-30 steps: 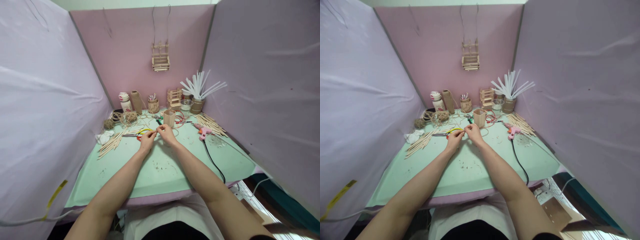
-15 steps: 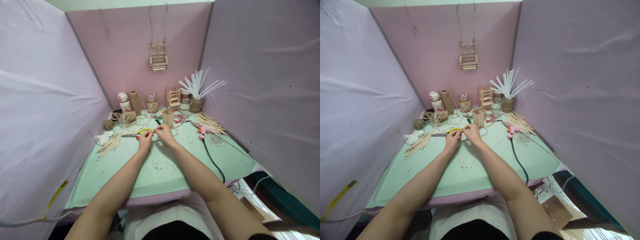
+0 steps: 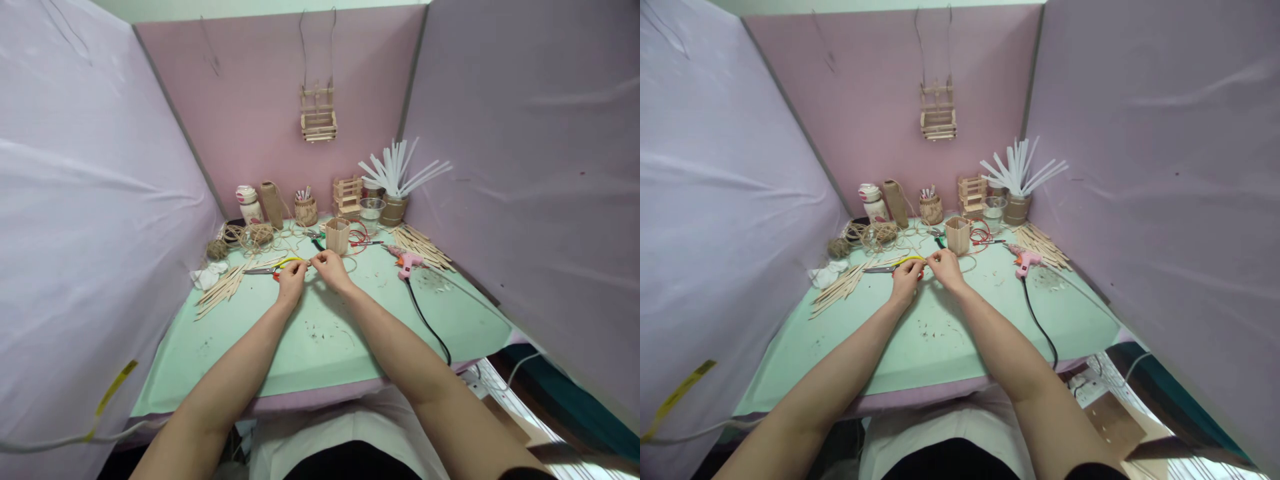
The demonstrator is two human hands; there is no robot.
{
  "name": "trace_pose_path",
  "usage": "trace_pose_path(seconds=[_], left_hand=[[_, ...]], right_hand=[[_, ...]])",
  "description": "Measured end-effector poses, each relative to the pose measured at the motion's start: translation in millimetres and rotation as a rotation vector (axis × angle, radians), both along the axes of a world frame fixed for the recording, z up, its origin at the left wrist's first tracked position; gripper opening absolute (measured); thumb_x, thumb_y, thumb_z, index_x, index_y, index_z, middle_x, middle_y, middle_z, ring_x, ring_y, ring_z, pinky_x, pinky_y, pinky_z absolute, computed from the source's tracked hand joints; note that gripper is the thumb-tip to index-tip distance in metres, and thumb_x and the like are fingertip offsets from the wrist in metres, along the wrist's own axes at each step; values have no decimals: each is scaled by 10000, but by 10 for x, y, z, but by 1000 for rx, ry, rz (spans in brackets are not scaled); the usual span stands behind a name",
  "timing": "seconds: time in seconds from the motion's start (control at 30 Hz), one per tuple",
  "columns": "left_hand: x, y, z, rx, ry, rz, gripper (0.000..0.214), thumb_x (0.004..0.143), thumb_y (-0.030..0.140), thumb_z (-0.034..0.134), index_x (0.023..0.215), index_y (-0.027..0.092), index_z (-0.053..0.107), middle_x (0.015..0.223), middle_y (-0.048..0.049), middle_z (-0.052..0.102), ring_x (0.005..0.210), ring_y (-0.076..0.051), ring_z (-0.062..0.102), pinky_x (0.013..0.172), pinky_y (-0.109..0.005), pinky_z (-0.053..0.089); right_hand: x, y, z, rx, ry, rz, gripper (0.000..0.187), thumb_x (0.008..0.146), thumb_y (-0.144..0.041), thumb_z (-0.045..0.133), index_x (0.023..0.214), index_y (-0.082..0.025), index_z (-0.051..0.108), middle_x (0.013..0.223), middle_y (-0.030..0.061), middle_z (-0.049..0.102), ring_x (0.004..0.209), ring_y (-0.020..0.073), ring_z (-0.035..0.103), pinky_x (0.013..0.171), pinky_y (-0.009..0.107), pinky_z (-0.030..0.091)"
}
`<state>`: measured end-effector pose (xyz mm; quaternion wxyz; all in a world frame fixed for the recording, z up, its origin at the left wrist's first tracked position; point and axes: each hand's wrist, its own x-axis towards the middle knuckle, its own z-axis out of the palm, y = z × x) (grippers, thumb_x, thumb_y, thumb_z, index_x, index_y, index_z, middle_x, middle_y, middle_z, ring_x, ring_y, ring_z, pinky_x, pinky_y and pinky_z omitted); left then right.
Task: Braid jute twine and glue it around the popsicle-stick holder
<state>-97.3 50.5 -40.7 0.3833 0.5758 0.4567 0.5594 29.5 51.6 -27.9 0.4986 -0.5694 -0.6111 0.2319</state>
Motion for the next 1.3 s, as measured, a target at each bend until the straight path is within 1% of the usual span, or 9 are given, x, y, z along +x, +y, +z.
trace_pose_path(seconds=[0.27,0.57,0.7,0.77,0.9,1.0,1.07,1.17,1.3], left_hand=[[-1,-4,4,-26,-2,3,179,725,335,640,762,171,703,749,-34,663,735,-152,568,695,-252,411],[-2,43,-30,-145,-112,-35,260,683,393,678,783,154,692,708,-27,646,598,-108,500,574,-235,370],[11,59,-36,-143,-142,-86,241,650,386,709,713,155,679,667,-17,616,576,-93,464,552,-227,346],[18,54,-17,-169,-203,-114,245,628,377,730,707,152,673,656,-9,594,569,-83,444,531,-216,331],[9,28,52,-334,-450,-262,285,571,334,781,735,143,647,646,13,543,542,-56,407,467,-181,269],[-7,16,87,-416,-538,-346,308,540,295,809,733,132,634,641,22,524,536,-42,398,449,-166,247],[-6,17,86,-396,-536,-314,306,539,289,814,733,129,640,645,23,525,538,-38,395,447,-162,247],[7,31,55,-328,-487,-215,299,546,307,811,739,134,662,669,13,553,545,-39,403,455,-168,263],[6,60,-1,-263,-366,-129,300,572,358,788,754,140,693,662,-5,587,549,-60,431,476,-194,289]], right_hand=[[10,27,-19,-13,27,1,198,750,-286,540,618,-174,635,650,26,626,710,165,591,720,285,475],[6,7,0,-18,5,-4,203,763,-284,535,627,-167,630,680,37,633,708,171,590,740,306,469],[7,-4,8,-6,7,-15,184,759,-272,528,637,-170,621,720,42,639,723,165,585,726,291,458],[7,-6,10,-7,4,-20,177,755,-270,524,640,-168,613,724,40,632,721,160,576,712,281,446],[0,6,0,-60,55,68,201,762,-272,495,610,-167,576,625,6,578,627,135,530,624,248,413],[-7,23,-19,-85,122,123,194,767,-269,488,623,-166,568,595,-8,561,593,124,510,593,234,398],[-13,28,-30,-41,114,77,146,752,-253,513,659,-165,581,662,3,594,632,124,524,627,236,410],[-26,20,-35,29,30,14,85,725,-213,539,692,-167,603,760,22,626,681,129,536,673,248,421],[-34,-3,-16,20,9,41,120,729,-208,531,704,-178,644,741,18,651,680,139,555,663,253,425]])
